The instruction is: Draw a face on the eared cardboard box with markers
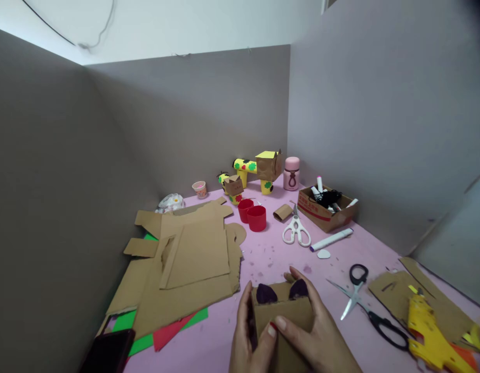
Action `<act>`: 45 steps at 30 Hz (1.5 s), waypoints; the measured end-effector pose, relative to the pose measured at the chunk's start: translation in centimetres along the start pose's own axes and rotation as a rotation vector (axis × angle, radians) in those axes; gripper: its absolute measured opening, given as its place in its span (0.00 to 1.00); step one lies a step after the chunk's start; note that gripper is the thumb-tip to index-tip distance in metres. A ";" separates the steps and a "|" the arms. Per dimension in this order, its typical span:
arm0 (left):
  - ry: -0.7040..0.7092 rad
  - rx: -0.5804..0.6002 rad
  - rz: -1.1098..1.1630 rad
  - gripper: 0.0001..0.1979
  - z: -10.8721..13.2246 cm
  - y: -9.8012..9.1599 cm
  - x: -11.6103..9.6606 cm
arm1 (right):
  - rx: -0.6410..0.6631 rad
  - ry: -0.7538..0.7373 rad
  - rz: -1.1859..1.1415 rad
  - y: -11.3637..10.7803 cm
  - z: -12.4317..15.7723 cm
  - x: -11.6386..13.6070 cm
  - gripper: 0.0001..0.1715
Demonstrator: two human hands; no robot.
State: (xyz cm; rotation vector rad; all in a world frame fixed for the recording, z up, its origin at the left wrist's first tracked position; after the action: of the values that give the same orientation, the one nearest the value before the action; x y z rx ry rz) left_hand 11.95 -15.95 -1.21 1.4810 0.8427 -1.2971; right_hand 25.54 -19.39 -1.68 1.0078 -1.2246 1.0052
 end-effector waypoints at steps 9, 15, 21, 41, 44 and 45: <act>-0.104 -0.108 0.082 0.46 -0.6 -0.6 2.4 | -0.019 0.008 0.012 0.0 -0.3 0.4 0.48; -0.166 -0.110 0.111 0.46 -0.8 -0.7 2.4 | -0.091 -0.009 -0.054 0.7 -0.1 0.3 0.50; -0.126 -0.125 0.046 0.47 -1.0 -0.6 2.0 | -0.158 -0.071 -0.128 1.0 0.0 0.6 0.50; -0.109 0.031 0.233 0.48 0.4 0.4 2.2 | -0.184 -0.065 0.033 0.4 0.6 1.0 0.44; -0.103 0.035 0.242 0.47 0.5 0.4 2.1 | -0.196 -0.067 0.056 0.4 0.7 1.1 0.44; -0.107 0.036 0.258 0.48 0.5 0.4 2.2 | -0.193 -0.064 0.045 0.4 0.7 1.1 0.44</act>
State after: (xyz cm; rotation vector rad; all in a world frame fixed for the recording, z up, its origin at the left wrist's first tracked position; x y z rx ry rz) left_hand 12.57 -16.71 -3.23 1.4803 0.5412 -1.1903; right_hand 25.07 -19.89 -0.51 0.8706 -1.3746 0.8764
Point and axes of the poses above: each hand's wrist, its own z-axis away from the middle knuckle, its own y-axis out of the palm, x = y × z, the point moved 4 cm from there along -z, towards the middle knuckle, and after that the axes turned 4 degrees about x, right-handed, at the moved point
